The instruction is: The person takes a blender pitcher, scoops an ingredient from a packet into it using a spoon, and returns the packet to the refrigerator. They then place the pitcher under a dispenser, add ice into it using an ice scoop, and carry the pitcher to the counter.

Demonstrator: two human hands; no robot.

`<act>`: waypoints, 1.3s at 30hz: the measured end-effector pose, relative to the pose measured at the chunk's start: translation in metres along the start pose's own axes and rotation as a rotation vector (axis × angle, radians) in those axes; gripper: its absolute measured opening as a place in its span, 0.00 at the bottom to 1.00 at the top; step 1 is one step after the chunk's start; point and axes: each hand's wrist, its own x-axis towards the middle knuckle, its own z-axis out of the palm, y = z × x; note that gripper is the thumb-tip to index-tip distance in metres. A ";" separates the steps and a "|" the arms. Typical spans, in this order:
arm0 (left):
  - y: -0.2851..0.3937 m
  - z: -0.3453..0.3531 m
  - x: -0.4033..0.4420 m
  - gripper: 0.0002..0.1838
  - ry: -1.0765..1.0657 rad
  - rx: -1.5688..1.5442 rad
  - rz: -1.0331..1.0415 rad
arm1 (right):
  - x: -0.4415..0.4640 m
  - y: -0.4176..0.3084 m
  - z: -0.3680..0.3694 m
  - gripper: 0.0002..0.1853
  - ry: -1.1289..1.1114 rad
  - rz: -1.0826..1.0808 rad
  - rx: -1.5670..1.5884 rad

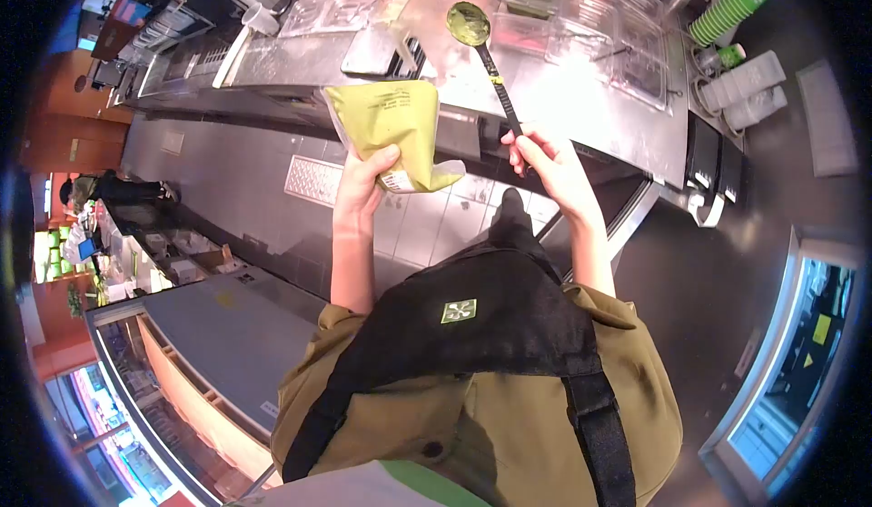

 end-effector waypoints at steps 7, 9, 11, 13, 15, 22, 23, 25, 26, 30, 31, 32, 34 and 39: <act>-0.008 0.019 0.109 0.32 0.030 0.124 0.036 | 0.078 -0.020 -0.084 0.10 0.011 0.074 -0.141; -0.008 0.014 0.131 0.33 0.064 0.161 0.034 | 0.096 -0.017 -0.095 0.08 0.000 0.088 -0.199; 0.004 0.013 0.153 0.32 0.057 0.184 -0.024 | 0.114 -0.024 -0.099 0.08 -0.056 0.135 -0.263; 0.016 0.015 0.172 0.30 0.047 0.232 -0.068 | 0.129 -0.021 -0.099 0.08 -0.063 0.190 -0.359; 0.025 0.011 0.191 0.29 0.067 0.297 -0.129 | 0.141 -0.009 -0.099 0.08 -0.065 0.179 -0.348; 0.042 -0.005 0.243 0.24 0.062 0.423 -0.323 | 0.163 0.013 -0.092 0.09 -0.012 0.181 -0.235; 0.041 -0.006 0.248 0.24 0.069 0.432 -0.340 | 0.165 0.013 -0.093 0.09 -0.001 0.175 -0.228; 0.042 -0.009 0.253 0.24 0.076 0.456 -0.373 | 0.169 0.016 -0.092 0.09 0.011 0.175 -0.213; 0.043 -0.009 0.256 0.24 0.078 0.469 -0.385 | 0.170 0.021 -0.092 0.09 0.047 0.173 -0.170; 0.044 -0.012 0.264 0.23 0.092 0.471 -0.439 | 0.175 0.021 -0.096 0.09 0.029 0.160 -0.213; 0.042 -0.012 0.265 0.22 0.101 0.468 -0.444 | 0.176 0.023 -0.095 0.09 0.058 0.131 -0.205; 0.041 -0.012 0.267 0.22 0.111 0.465 -0.448 | 0.177 0.025 -0.094 0.09 0.088 0.103 -0.199; 0.040 -0.012 0.269 0.22 0.127 0.472 -0.473 | 0.177 0.026 -0.093 0.09 0.117 0.085 -0.184; 0.038 -0.013 0.273 0.22 0.154 0.472 -0.464 | 0.179 0.024 -0.096 0.09 0.120 0.084 -0.165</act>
